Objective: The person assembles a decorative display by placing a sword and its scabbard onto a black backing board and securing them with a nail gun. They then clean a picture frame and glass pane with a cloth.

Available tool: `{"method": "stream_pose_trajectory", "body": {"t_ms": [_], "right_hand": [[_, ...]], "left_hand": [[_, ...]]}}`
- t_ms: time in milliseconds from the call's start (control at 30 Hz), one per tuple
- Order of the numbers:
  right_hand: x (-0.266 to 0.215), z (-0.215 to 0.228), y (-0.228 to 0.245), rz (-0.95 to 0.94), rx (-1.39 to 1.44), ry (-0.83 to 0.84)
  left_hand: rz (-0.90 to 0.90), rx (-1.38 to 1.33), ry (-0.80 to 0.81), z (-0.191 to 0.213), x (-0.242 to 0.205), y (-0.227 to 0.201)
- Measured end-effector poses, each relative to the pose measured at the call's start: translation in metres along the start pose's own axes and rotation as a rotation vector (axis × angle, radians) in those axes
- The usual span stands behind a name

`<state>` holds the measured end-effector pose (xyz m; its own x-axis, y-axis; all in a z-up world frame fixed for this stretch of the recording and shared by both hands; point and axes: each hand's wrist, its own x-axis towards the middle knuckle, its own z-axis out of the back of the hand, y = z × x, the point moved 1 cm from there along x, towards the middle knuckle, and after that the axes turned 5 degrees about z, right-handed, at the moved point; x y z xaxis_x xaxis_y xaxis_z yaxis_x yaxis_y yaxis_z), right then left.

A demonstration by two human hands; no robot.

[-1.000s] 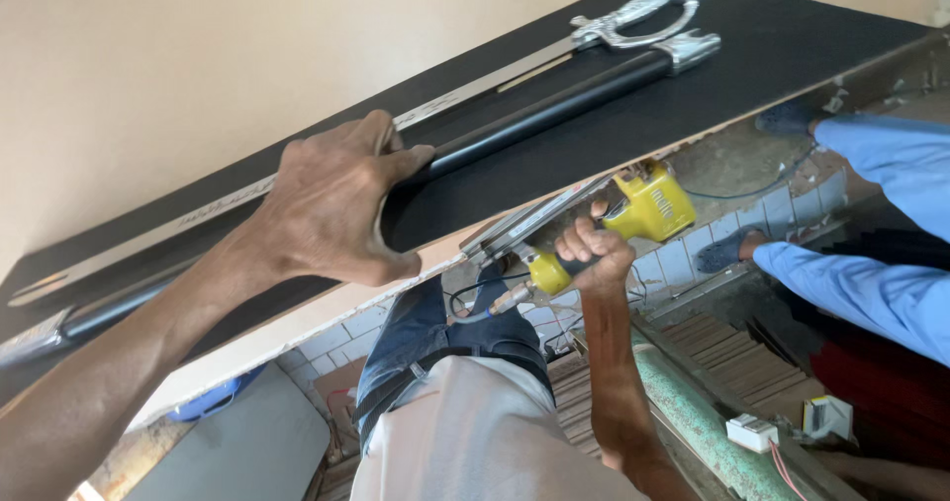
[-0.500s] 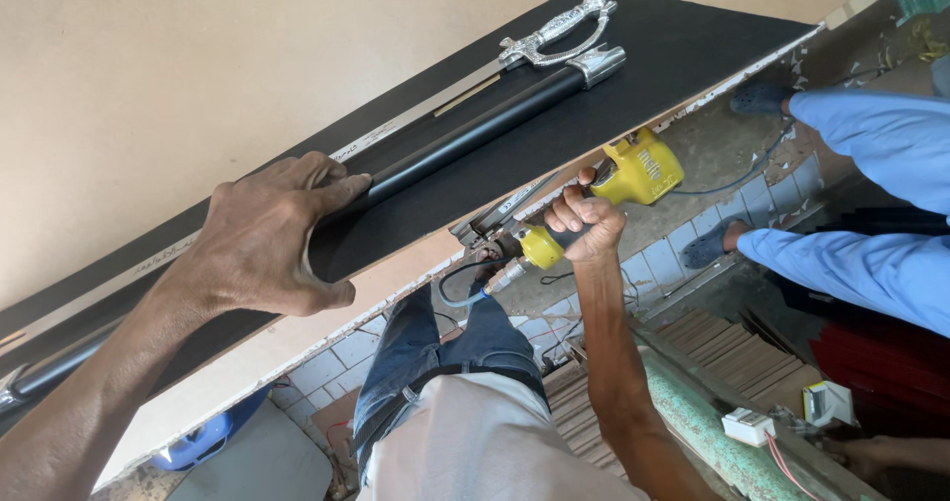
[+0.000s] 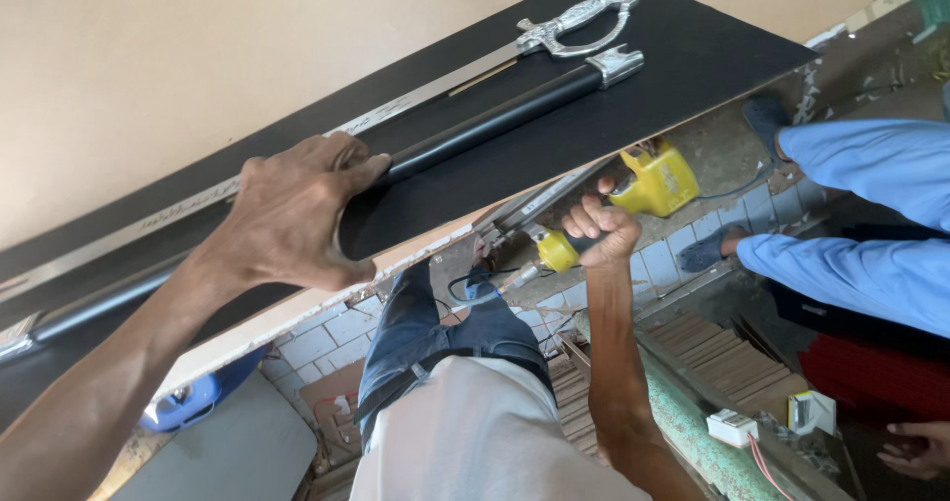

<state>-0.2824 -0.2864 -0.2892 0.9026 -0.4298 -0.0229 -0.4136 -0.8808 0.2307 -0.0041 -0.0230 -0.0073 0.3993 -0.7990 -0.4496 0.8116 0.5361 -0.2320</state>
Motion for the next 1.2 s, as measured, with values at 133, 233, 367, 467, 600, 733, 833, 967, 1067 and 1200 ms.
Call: {"method": "stream_pose_trajectory", "body": {"t_ms": [133,233,367,467,600,733,833,967,1067,1200], "right_hand": [[-0.047,0.025,0.024,0.114,-0.078,-0.038],[-0.101,0.056,0.05,0.188,-0.143,-0.285],[-0.171,0.089,0.093,0.302,-0.182,-0.543],[-0.196,0.094,0.111,0.285,-0.267,-0.585],[-0.212,0.091,0.096,0.297,-0.244,-0.548],[-0.187,0.083,0.07,0.257,-0.281,-0.527],[-0.18,0.058,0.033,0.242,-0.329,-0.51],[-0.165,0.018,-0.023,0.158,-0.315,-0.406],[-0.156,-0.008,-0.066,0.164,-0.309,-0.37],[-0.119,-0.042,-0.122,0.07,-0.234,-0.224]], "left_hand": [[0.049,0.034,-0.034,-0.036,-0.006,-0.013],[0.048,-0.016,-0.278,-0.091,-0.001,-0.033],[0.174,0.164,-0.436,-0.181,0.018,-0.058],[0.294,-0.022,-0.354,-0.233,0.001,-0.039],[0.491,0.42,-0.255,-0.268,-0.073,0.043],[0.292,0.287,-0.435,-0.266,-0.114,0.072],[0.162,0.3,-0.469,-0.236,-0.117,0.066],[0.011,0.193,-0.461,-0.166,-0.128,0.064],[-0.007,0.031,-0.257,-0.105,-0.134,0.073],[-0.111,-0.03,-0.276,-0.033,-0.127,0.098]]}}
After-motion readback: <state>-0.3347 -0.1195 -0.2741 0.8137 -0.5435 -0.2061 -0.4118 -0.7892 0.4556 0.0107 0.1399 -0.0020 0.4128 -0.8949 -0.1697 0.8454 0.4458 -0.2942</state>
